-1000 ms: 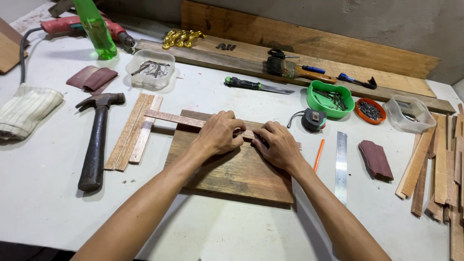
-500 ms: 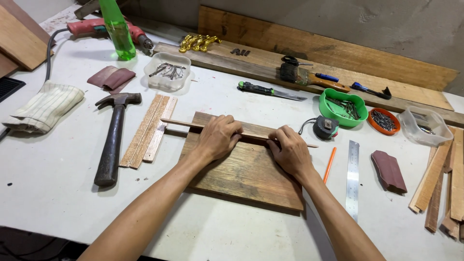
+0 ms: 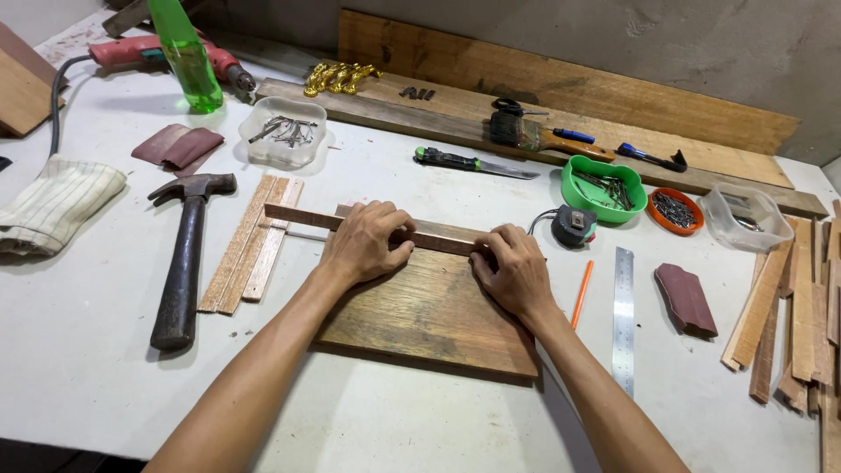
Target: The person places thin wood strips on a wooden board on the workbench and measures them using a steel ruler and a tape measure. They hold the ruler against each strip and draw mark lines with an orange pencil, working through several strips one at a time.
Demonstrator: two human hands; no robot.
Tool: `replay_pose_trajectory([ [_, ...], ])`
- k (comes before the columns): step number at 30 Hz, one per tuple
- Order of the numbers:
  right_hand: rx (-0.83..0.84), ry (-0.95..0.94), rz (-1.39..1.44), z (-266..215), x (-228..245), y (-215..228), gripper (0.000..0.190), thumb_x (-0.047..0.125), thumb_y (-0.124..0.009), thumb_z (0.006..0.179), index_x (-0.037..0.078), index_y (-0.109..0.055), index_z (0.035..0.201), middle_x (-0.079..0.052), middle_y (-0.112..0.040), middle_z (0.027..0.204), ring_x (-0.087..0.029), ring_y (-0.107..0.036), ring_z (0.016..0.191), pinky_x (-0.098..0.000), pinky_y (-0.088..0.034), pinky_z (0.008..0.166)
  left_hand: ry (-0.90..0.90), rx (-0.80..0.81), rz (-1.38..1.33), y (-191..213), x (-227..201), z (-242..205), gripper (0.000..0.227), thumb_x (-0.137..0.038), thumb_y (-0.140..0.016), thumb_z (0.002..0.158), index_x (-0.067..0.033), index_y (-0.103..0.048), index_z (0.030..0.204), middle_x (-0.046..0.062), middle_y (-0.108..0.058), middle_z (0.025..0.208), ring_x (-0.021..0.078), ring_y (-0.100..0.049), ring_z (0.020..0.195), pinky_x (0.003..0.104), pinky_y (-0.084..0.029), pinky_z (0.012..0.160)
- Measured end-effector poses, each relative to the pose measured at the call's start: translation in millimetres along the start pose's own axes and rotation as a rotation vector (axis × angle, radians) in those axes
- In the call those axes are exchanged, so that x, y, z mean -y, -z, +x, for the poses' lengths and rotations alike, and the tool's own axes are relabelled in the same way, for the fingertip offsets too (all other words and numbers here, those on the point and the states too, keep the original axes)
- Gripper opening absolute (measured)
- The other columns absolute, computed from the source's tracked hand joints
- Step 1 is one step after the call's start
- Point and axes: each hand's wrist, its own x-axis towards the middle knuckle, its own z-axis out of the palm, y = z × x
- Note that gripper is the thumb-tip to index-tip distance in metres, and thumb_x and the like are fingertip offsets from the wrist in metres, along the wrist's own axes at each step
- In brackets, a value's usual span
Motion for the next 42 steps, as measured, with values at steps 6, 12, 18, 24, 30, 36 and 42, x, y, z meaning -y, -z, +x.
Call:
replay_pose_trajectory([
  [6,0.106,-0.283,-0.166,-0.5,3.3,8.8,0.025,0.031,-0.072,0.083,0.007,-0.073,0.089,-0.008,-0.063,0.090,-0.023,-0.058,0.088,-0.0395,-0.049,0.080,-0.023,0.026,0.034,-11.8,8.5,-0.1,0.021,-0.033,-0.072,0.091,-0.0165,-0.074,0.104,0.003,-0.067,0.094,0.0177,-0.060,0.089,0.039,-0.049,0.089],
  [12,0.049,-0.329,-0.126,-7.7,1.7,11.9,0.031,0.030,-0.073,0.083,0.003,-0.075,0.097,-0.013,-0.064,0.096,-0.028,-0.061,0.092,-0.0423,-0.052,0.080,-0.008,-0.054,0.094,-6.6,5.1,-1.3,0.023,-0.028,-0.073,0.084,-0.0132,-0.076,0.102,0.004,-0.067,0.098,0.0193,-0.060,0.095,0.040,-0.048,0.096],
  [18,0.125,-0.289,-0.039,-15.7,-12.3,2.1,0.018,0.020,-0.071,0.088,0.004,-0.075,0.095,-0.012,-0.066,0.099,-0.025,-0.067,0.093,-0.0375,-0.061,0.079,-0.062,0.008,0.039,-24.2,-10.3,11.2,0.026,-0.033,-0.078,0.087,-0.0158,-0.077,0.106,0.005,-0.066,0.096,0.0192,-0.057,0.090,0.038,-0.049,0.089],
  [24,0.083,-0.317,0.112,-0.2,1.1,21.5,0.033,0.018,-0.072,0.084,-0.003,-0.073,0.108,-0.018,-0.065,0.103,-0.027,-0.069,0.084,-0.0376,-0.062,0.074,0.101,0.079,-0.158,-10.3,-13.2,13.9,0.019,-0.025,-0.077,0.087,-0.0165,-0.079,0.103,-0.001,-0.069,0.098,0.0173,-0.058,0.093,0.035,-0.053,0.093],
  [30,0.158,-0.485,0.140,-13.1,-26.8,25.3,0.037,0.027,-0.077,0.086,-0.006,-0.073,0.103,-0.017,-0.068,0.096,-0.024,-0.073,0.075,-0.0331,-0.065,0.067,0.095,0.103,-0.203,-17.4,-17.5,23.0,0.014,-0.021,-0.078,0.087,-0.0188,-0.081,0.100,-0.001,-0.068,0.098,0.0171,-0.058,0.095,0.034,-0.056,0.092],
  [36,0.168,-0.511,0.137,-21.6,-30.0,21.5,0.039,0.033,-0.078,0.086,-0.004,-0.075,0.098,-0.016,-0.069,0.092,-0.022,-0.073,0.071,-0.0324,-0.064,0.063,0.103,0.102,-0.212,-19.2,-29.5,24.5,0.013,-0.020,-0.078,0.085,-0.0188,-0.081,0.098,-0.001,-0.068,0.096,0.0163,-0.057,0.093,0.034,-0.055,0.091],
  [42,0.165,-0.143,-0.359,-32.0,-25.0,9.4,0.035,0.028,-0.066,0.096,-0.005,-0.072,0.107,-0.017,-0.068,0.086,-0.026,-0.070,0.072,-0.0356,-0.061,0.060,-0.100,0.069,-0.003,-26.0,-25.8,22.3,0.021,-0.034,-0.070,0.092,-0.0150,-0.077,0.095,0.005,-0.063,0.096,0.0194,-0.054,0.091,0.039,-0.048,0.092],
])
